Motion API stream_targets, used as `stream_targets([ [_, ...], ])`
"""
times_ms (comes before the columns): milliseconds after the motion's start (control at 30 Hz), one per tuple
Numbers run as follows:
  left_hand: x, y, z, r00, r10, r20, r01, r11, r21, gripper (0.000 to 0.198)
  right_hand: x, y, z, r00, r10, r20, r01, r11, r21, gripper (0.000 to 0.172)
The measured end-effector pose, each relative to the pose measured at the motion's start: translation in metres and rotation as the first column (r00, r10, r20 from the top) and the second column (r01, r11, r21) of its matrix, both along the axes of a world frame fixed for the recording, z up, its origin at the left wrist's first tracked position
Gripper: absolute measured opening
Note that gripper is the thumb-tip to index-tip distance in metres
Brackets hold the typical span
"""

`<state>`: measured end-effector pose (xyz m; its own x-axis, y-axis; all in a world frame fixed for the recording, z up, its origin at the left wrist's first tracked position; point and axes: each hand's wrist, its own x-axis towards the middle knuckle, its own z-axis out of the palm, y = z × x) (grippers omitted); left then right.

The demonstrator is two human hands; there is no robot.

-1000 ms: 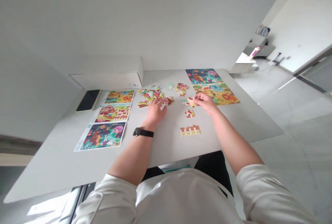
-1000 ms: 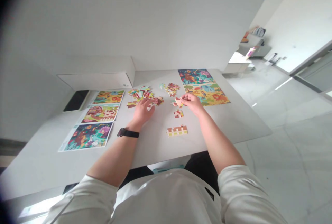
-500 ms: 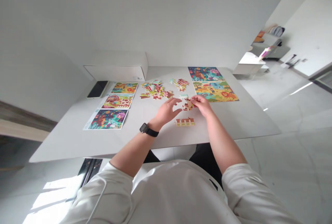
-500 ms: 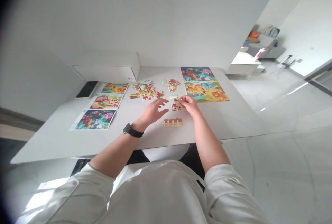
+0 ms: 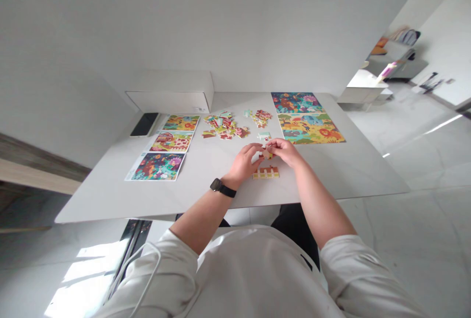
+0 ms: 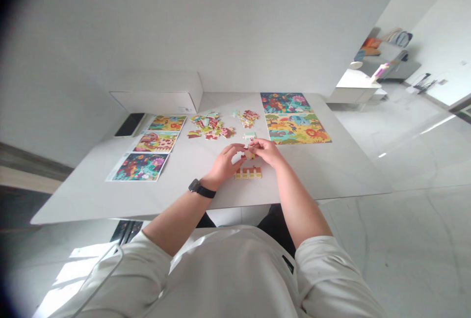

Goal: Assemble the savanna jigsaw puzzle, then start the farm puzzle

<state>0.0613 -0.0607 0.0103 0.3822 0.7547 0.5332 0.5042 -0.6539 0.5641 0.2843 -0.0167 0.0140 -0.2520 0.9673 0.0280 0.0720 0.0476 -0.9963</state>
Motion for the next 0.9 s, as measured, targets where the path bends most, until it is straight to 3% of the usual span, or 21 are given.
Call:
stream_targets([
  [233, 0.001, -0.001, 0.001, 0.999, -0.001, -0.036, -0.001, 0.999, -0.039, 0.027, 0.008, -0.002, 0.001, 0.997, 0.065, 0.029, -0.065, 0.998, -0.003, 0.048],
  [467, 0.007, -0.002, -0.003, 0.996, -0.08, -0.031, 0.08, 0.997, -0.019, 0.02, 0.024, -0.003, 0.004, 0.977, 0.124, 0.171, -0.13, 0.991, 0.027, 0.038],
  [667, 0.012, 0.001, -0.012, 0.983, -0.089, -0.159, 0.078, 0.994, -0.073, 0.008, 0.031, 0.0, -0.001, 0.946, 0.181, 0.27, -0.186, 0.982, -0.007, 0.035],
  [900, 0.011, 0.005, -0.018, 0.967, -0.093, -0.237, 0.074, 0.993, -0.09, 0.016, 0.031, 0.001, -0.003, 0.909, 0.16, 0.385, -0.191, 0.981, 0.043, 0.029],
])
